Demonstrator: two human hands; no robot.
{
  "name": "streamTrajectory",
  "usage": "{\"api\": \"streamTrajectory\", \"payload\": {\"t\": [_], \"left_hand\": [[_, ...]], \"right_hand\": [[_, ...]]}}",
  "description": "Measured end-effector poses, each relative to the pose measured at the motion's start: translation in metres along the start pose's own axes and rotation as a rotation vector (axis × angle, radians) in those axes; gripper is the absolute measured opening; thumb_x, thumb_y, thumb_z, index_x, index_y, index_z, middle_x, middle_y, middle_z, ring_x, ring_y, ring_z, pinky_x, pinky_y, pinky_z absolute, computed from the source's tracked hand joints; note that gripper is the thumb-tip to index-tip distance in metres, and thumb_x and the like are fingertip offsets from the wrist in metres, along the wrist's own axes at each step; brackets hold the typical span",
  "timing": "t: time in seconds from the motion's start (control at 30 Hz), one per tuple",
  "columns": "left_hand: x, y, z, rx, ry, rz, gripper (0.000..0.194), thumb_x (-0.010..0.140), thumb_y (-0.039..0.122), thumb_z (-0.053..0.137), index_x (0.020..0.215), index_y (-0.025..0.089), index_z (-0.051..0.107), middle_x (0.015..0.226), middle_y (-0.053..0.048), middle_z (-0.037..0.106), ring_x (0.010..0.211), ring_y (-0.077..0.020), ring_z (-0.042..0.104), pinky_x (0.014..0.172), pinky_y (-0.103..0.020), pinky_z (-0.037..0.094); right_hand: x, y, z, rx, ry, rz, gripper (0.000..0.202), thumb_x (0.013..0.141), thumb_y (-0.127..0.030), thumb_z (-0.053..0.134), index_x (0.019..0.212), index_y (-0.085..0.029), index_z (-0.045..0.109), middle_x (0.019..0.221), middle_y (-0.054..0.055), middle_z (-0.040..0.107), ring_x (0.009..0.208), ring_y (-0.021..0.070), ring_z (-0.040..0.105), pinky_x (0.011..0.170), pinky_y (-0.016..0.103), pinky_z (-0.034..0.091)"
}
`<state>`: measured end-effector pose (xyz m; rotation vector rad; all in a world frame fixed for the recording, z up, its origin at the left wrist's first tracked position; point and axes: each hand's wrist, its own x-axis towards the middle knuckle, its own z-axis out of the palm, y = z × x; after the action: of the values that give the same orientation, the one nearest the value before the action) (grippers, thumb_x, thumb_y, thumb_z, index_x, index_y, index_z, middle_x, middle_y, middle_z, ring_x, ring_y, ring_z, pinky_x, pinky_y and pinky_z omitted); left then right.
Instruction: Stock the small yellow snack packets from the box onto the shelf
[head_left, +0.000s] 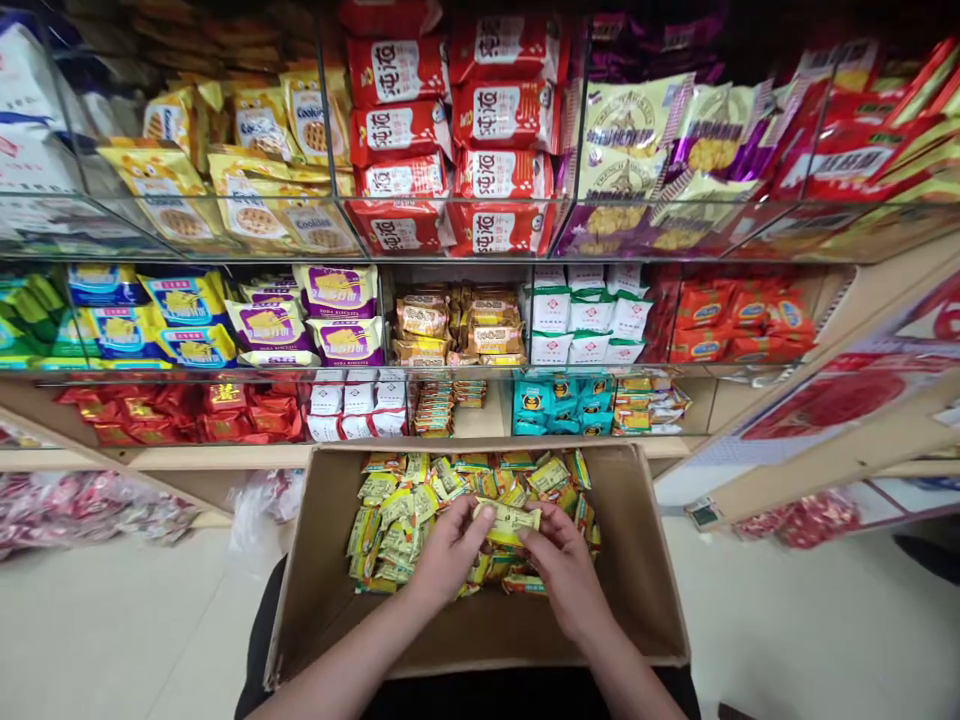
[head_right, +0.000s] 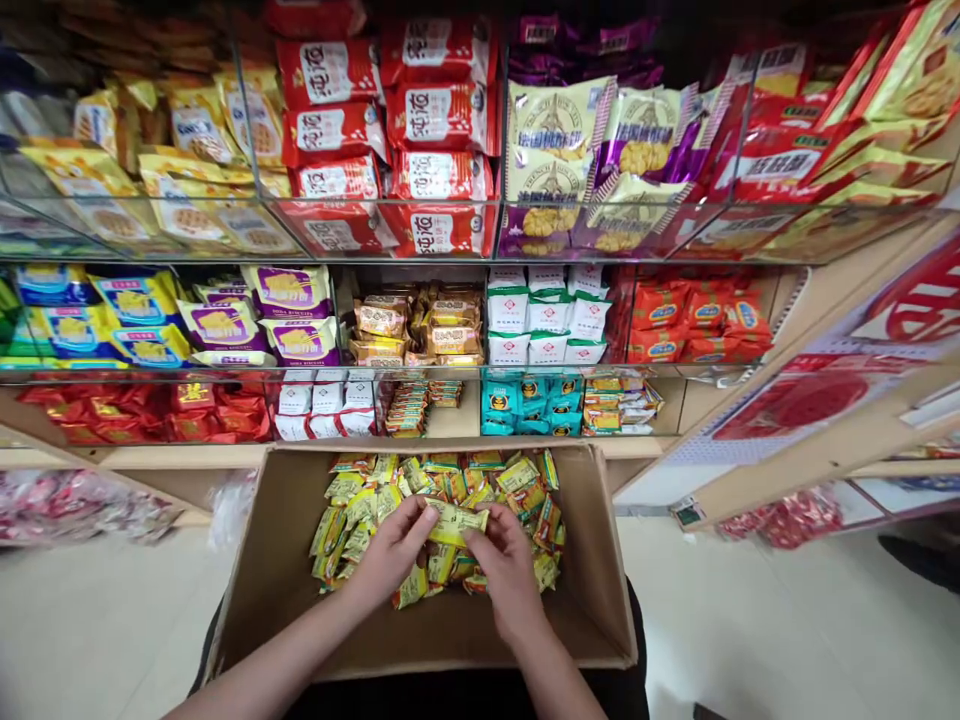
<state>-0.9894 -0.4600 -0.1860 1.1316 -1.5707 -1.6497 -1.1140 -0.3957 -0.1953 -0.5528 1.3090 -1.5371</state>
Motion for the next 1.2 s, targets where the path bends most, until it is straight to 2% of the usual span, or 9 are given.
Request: {"api": "streamTrajectory", "payload": {"t": [0.1, 0.23, 0.37, 0.43, 0.57, 0.73, 0.93, 1.07, 1.2], "left_hand": [[-0.001, -0.002, 0.007, -0.141, 0.073, -0.035, 0.028, 0.070, 0.047, 0.054, 0.073, 0.021, 0.045, 0.057, 0.007, 0.041, 0.047, -0.0073, 0.041, 0.041, -0.018, 0.037], [-0.007, -0.003, 0.010, -0.209, 0.104, -0.023, 0.029, 0.066, 0.044, 0.059, 0.077, 0.022, 0.043, 0.064, 0.006, 0.042, 0.056, -0.0087, 0.043, 0.048, -0.019, 0.041], [-0.011, -0.007, 0.010, -0.107, 0.192, -0.033, 0.026, 0.074, 0.048, 0.047, 0.073, 0.022, 0.045, 0.062, 0.005, 0.039, 0.053, -0.0094, 0.037, 0.045, -0.020, 0.036], [-0.011, -0.009, 0.008, -0.032, 0.260, -0.001, 0.029, 0.077, 0.048, 0.042, 0.067, 0.021, 0.045, 0.061, 0.004, 0.038, 0.055, -0.0100, 0.037, 0.050, -0.021, 0.035], [-0.006, -0.014, 0.006, 0.004, 0.367, 0.058, 0.034, 0.076, 0.048, 0.045, 0.059, 0.020, 0.040, 0.057, 0.004, 0.037, 0.056, -0.0103, 0.036, 0.056, -0.022, 0.034], [-0.001, -0.014, 0.003, -0.047, 0.329, -0.058, 0.037, 0.074, 0.053, 0.043, 0.061, 0.020, 0.037, 0.055, 0.006, 0.037, 0.055, -0.0104, 0.037, 0.053, -0.021, 0.032], [-0.002, -0.011, -0.001, 0.217, 0.314, 0.134, 0.031, 0.081, 0.043, 0.037, 0.061, 0.020, 0.033, 0.056, 0.006, 0.030, 0.054, -0.0099, 0.031, 0.053, -0.022, 0.028], [0.000, -0.014, 0.000, 0.276, 0.333, 0.158, 0.027, 0.083, 0.039, 0.034, 0.063, 0.021, 0.034, 0.056, 0.006, 0.032, 0.054, -0.0105, 0.032, 0.054, -0.022, 0.028], [0.004, -0.016, 0.002, 0.202, 0.329, 0.129, 0.030, 0.081, 0.042, 0.037, 0.061, 0.020, 0.036, 0.056, 0.005, 0.033, 0.055, -0.0106, 0.034, 0.055, -0.022, 0.029]], "right_hand": [[-0.005, 0.007, 0.007, -0.044, 0.093, -0.051, 0.027, 0.072, -0.042, 0.054, 0.087, -0.020, 0.052, 0.082, 0.002, 0.058, 0.074, 0.0154, 0.055, 0.066, 0.027, 0.045], [-0.002, 0.018, 0.009, -0.077, 0.183, -0.067, 0.027, 0.078, -0.047, 0.044, 0.084, -0.022, 0.050, 0.077, 0.001, 0.055, 0.069, 0.0154, 0.052, 0.061, 0.027, 0.045], [0.000, 0.024, 0.009, -0.241, 0.191, -0.136, 0.030, 0.080, -0.047, 0.040, 0.074, -0.020, 0.049, 0.067, 0.000, 0.049, 0.064, 0.0141, 0.047, 0.058, 0.024, 0.040], [0.000, 0.025, 0.008, -0.379, 0.186, -0.177, 0.032, 0.081, -0.046, 0.038, 0.070, -0.019, 0.049, 0.065, 0.000, 0.048, 0.062, 0.0137, 0.045, 0.057, 0.023, 0.038], [-0.001, 0.029, 0.009, -0.544, 0.206, -0.248, 0.034, 0.084, -0.045, 0.033, 0.071, -0.018, 0.049, 0.066, 0.001, 0.051, 0.063, 0.0143, 0.046, 0.058, 0.024, 0.037], [0.001, 0.033, 0.008, -0.628, 0.235, -0.317, 0.035, 0.084, -0.045, 0.031, 0.067, -0.018, 0.046, 0.060, 0.000, 0.048, 0.056, 0.0132, 0.045, 0.053, 0.022, 0.034], [0.002, 0.032, 0.004, -0.728, 0.251, -0.404, 0.033, 0.085, -0.042, 0.030, 0.066, -0.019, 0.043, 0.056, -0.001, 0.046, 0.052, 0.0122, 0.043, 0.050, 0.022, 0.033], [-0.001, 0.027, 0.007, -0.753, 0.311, -0.459, 0.030, 0.086, -0.038, 0.030, 0.066, -0.019, 0.043, 0.055, -0.001, 0.047, 0.050, 0.0120, 0.044, 0.049, 0.022, 0.034], [-0.002, 0.020, 0.006, -0.801, 0.347, -0.555, 0.028, 0.087, -0.032, 0.033, 0.063, -0.020, 0.042, 0.051, -0.002, 0.044, 0.047, 0.0104, 0.042, 0.045, 0.020, 0.034]]}}
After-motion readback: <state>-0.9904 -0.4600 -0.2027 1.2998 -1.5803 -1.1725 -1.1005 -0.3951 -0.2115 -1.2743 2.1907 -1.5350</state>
